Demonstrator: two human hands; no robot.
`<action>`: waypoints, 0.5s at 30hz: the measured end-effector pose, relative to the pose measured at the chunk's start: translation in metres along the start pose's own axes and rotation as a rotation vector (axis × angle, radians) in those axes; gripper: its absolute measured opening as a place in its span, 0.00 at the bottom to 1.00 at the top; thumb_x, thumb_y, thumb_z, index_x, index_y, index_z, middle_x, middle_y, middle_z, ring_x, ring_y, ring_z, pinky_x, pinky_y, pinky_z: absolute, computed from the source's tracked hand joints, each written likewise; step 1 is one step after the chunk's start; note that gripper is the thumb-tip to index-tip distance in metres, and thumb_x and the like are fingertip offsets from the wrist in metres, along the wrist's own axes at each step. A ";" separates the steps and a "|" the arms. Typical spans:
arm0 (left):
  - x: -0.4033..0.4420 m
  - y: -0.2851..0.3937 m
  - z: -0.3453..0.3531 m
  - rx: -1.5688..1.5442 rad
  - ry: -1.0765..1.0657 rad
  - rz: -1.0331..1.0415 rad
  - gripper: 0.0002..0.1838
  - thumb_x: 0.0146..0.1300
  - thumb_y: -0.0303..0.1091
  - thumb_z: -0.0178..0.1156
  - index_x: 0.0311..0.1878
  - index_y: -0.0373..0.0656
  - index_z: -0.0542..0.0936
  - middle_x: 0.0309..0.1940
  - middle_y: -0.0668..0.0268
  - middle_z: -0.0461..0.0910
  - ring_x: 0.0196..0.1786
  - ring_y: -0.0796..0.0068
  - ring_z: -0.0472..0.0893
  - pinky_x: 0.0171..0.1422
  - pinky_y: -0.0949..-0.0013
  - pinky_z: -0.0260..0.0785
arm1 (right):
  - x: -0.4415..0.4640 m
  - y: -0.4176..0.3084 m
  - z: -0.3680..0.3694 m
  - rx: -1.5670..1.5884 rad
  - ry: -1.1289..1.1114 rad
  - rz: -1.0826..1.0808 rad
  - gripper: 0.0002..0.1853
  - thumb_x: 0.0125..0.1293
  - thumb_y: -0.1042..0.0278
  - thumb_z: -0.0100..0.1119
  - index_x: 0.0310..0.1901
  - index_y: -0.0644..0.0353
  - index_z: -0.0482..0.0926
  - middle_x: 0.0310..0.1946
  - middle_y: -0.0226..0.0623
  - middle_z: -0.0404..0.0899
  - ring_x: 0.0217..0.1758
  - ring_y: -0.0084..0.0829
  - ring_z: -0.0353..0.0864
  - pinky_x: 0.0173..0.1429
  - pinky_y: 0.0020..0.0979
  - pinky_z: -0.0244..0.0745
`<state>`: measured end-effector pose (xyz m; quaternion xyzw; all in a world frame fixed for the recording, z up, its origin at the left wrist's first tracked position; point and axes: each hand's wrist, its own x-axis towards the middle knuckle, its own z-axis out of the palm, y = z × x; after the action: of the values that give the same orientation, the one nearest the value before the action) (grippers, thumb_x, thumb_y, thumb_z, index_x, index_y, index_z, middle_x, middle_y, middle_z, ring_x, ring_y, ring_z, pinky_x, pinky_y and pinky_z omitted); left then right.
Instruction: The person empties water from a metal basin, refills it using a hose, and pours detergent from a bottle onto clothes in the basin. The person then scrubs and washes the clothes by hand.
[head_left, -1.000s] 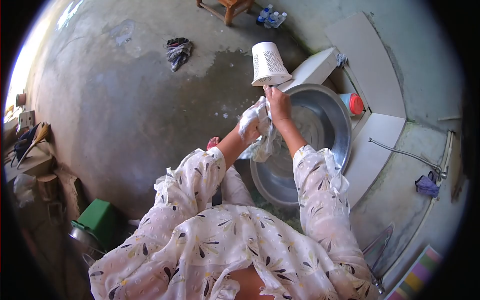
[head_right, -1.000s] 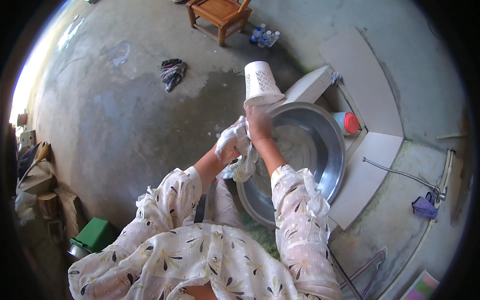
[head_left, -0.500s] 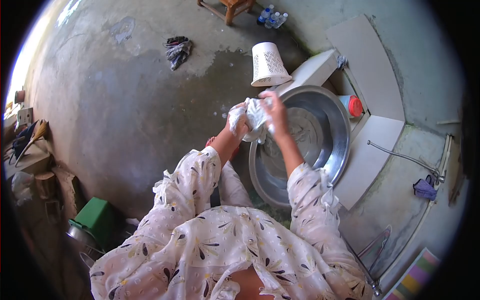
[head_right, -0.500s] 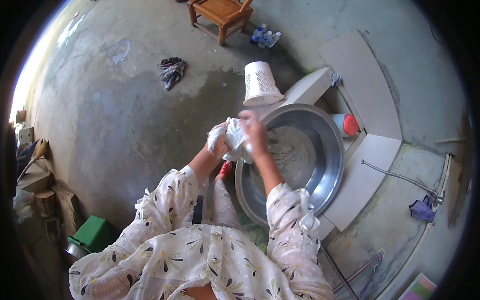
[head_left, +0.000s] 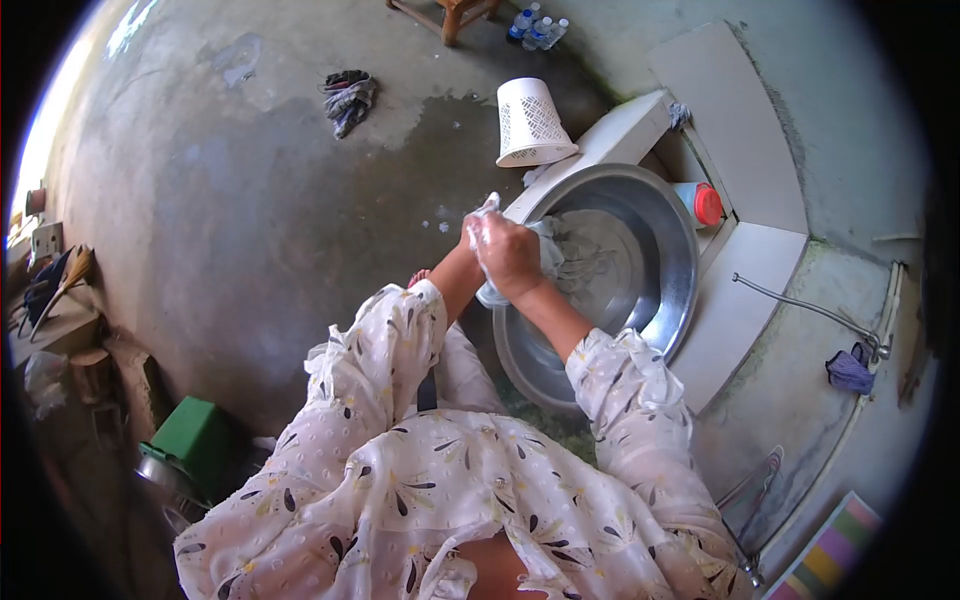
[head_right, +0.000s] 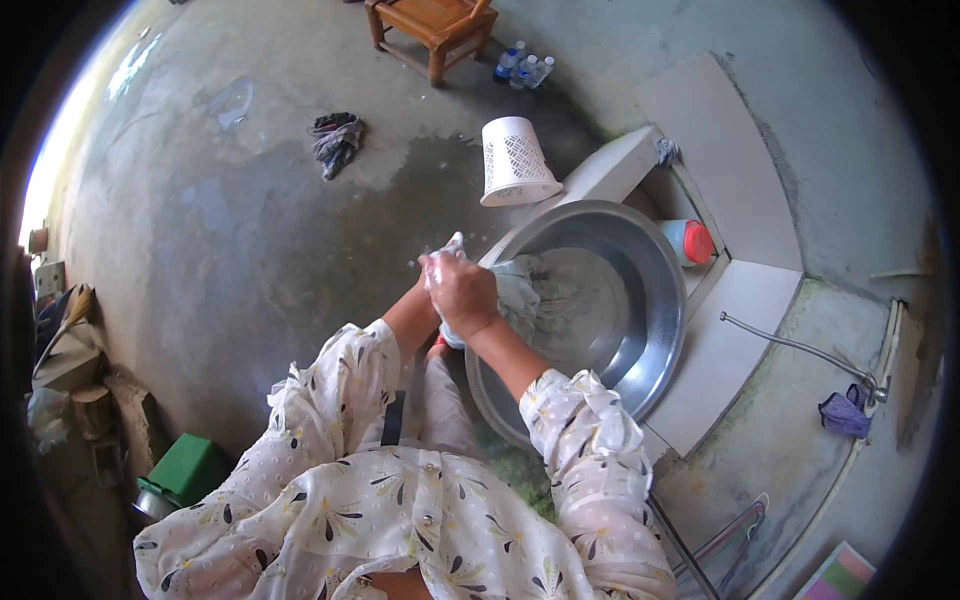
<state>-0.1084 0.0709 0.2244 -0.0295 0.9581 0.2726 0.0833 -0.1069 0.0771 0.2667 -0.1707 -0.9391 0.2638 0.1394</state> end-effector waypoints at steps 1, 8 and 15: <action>0.008 0.001 -0.008 -0.409 -0.281 -0.187 0.09 0.65 0.39 0.51 0.39 0.47 0.75 0.33 0.64 0.77 0.37 0.70 0.78 0.40 0.66 0.71 | 0.004 0.012 0.001 -0.039 0.029 0.088 0.15 0.65 0.57 0.53 0.25 0.58 0.73 0.18 0.47 0.76 0.23 0.50 0.78 0.28 0.45 0.72; 0.042 -0.065 0.056 -1.599 -1.124 -0.116 0.10 0.66 0.36 0.47 0.47 0.45 0.73 0.39 0.65 0.76 0.47 0.68 0.76 0.50 0.68 0.69 | 0.014 0.048 0.010 -0.062 0.064 0.169 0.10 0.62 0.63 0.56 0.28 0.60 0.73 0.20 0.50 0.76 0.26 0.51 0.78 0.30 0.46 0.71; 0.039 -0.037 0.011 -1.558 -1.146 -0.729 0.11 0.67 0.44 0.48 0.36 0.50 0.76 0.30 0.67 0.76 0.33 0.69 0.77 0.38 0.65 0.70 | 0.011 0.066 0.008 -0.048 0.071 0.309 0.14 0.64 0.54 0.53 0.29 0.56 0.75 0.21 0.51 0.77 0.28 0.53 0.78 0.32 0.49 0.71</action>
<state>-0.1419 0.0452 0.1891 -0.2296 0.2652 0.7486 0.5626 -0.1035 0.1311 0.2258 -0.3256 -0.9021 0.2535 0.1261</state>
